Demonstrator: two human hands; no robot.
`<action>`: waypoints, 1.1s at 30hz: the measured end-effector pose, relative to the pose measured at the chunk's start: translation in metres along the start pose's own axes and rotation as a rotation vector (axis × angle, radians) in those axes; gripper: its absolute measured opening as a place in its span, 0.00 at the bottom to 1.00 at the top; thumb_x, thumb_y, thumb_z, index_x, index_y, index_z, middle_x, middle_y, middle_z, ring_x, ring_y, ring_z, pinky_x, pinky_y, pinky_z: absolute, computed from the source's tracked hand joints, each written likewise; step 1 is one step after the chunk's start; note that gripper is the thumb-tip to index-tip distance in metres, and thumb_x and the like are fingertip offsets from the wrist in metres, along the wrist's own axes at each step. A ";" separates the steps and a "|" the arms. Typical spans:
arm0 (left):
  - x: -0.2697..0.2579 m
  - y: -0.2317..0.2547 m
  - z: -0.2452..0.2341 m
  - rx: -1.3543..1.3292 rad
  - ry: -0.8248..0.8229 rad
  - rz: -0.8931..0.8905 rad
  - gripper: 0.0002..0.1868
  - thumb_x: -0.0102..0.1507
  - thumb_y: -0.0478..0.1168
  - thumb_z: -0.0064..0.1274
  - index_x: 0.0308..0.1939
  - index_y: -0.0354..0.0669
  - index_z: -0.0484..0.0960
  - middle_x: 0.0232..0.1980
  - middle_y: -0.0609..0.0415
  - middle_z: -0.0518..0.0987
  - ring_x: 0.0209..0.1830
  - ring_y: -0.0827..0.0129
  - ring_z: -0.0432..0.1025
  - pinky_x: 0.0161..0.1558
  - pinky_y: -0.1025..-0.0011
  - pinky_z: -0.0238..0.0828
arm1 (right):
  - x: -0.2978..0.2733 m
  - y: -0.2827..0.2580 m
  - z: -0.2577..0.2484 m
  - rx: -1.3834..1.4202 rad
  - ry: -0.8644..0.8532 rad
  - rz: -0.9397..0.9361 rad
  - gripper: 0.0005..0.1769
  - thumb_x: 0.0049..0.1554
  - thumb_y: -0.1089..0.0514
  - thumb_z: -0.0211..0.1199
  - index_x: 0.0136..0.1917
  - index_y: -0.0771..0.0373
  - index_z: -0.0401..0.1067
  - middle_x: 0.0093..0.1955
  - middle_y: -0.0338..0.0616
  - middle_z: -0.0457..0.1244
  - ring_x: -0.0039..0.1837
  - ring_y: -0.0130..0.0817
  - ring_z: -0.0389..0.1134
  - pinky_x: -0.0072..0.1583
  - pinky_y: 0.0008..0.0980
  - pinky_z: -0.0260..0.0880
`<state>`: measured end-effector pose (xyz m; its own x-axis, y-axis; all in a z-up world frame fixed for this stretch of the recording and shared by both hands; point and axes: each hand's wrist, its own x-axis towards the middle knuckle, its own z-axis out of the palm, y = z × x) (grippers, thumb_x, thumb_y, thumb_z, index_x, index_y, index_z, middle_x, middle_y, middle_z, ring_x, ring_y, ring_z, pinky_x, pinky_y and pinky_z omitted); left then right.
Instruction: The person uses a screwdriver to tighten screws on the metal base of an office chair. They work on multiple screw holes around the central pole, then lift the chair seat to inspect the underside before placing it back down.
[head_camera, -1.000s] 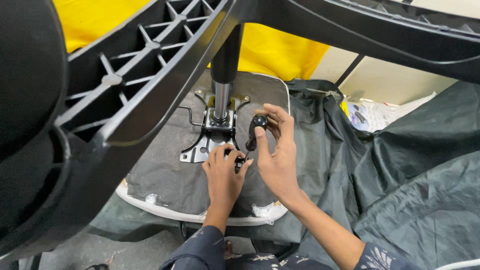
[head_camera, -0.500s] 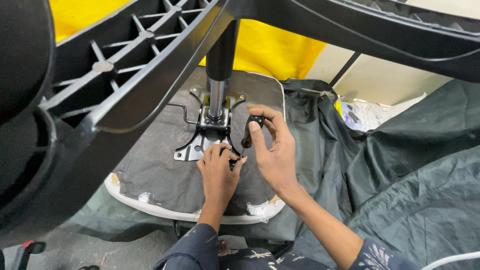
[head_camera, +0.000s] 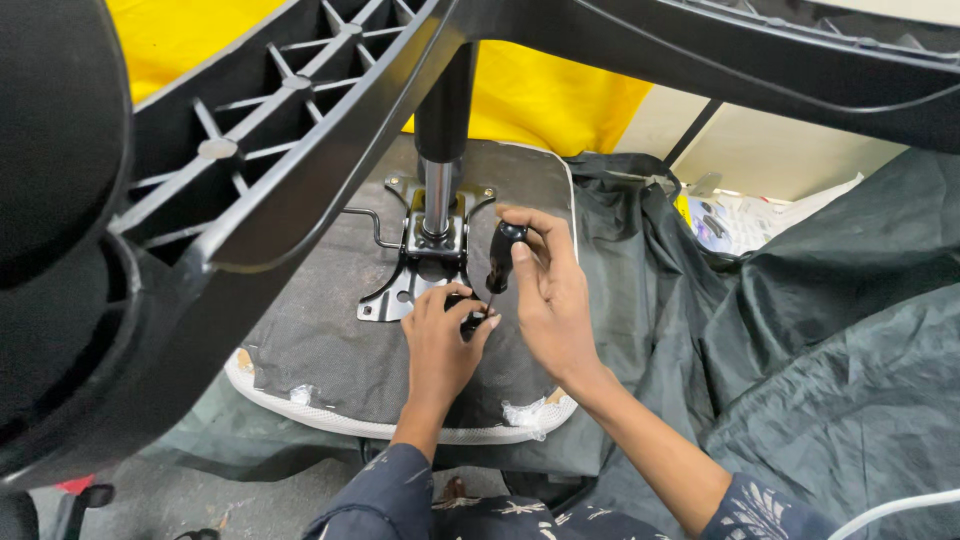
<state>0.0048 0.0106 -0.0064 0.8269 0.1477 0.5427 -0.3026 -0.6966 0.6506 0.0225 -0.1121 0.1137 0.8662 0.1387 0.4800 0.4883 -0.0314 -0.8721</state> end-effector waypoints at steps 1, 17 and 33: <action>-0.002 -0.001 -0.001 -0.021 -0.011 -0.007 0.10 0.54 0.43 0.68 0.38 0.52 0.87 0.53 0.62 0.77 0.61 0.61 0.68 0.58 0.56 0.57 | -0.001 -0.002 -0.002 -0.043 0.006 0.017 0.14 0.68 0.66 0.52 0.67 0.65 0.63 0.70 0.43 0.62 0.71 0.31 0.64 0.72 0.34 0.65; 0.004 0.010 0.005 0.082 -0.045 -0.102 0.15 0.53 0.46 0.68 0.37 0.47 0.81 0.51 0.60 0.77 0.61 0.61 0.67 0.59 0.54 0.56 | 0.004 -0.004 0.001 -0.090 0.062 0.026 0.14 0.65 0.61 0.60 0.60 0.63 0.60 0.60 0.43 0.67 0.59 0.27 0.70 0.57 0.28 0.73; -0.004 -0.005 0.005 -0.035 -0.043 -0.076 0.10 0.56 0.42 0.67 0.38 0.48 0.83 0.51 0.62 0.77 0.60 0.60 0.67 0.59 0.55 0.56 | -0.008 -0.010 0.010 -0.260 -0.049 -0.110 0.16 0.67 0.65 0.52 0.68 0.63 0.64 0.68 0.48 0.61 0.69 0.37 0.64 0.69 0.36 0.65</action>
<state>0.0057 0.0102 -0.0145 0.8674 0.1680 0.4684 -0.2542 -0.6597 0.7073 0.0098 -0.1024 0.1182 0.8036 0.2032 0.5595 0.5952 -0.2650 -0.7586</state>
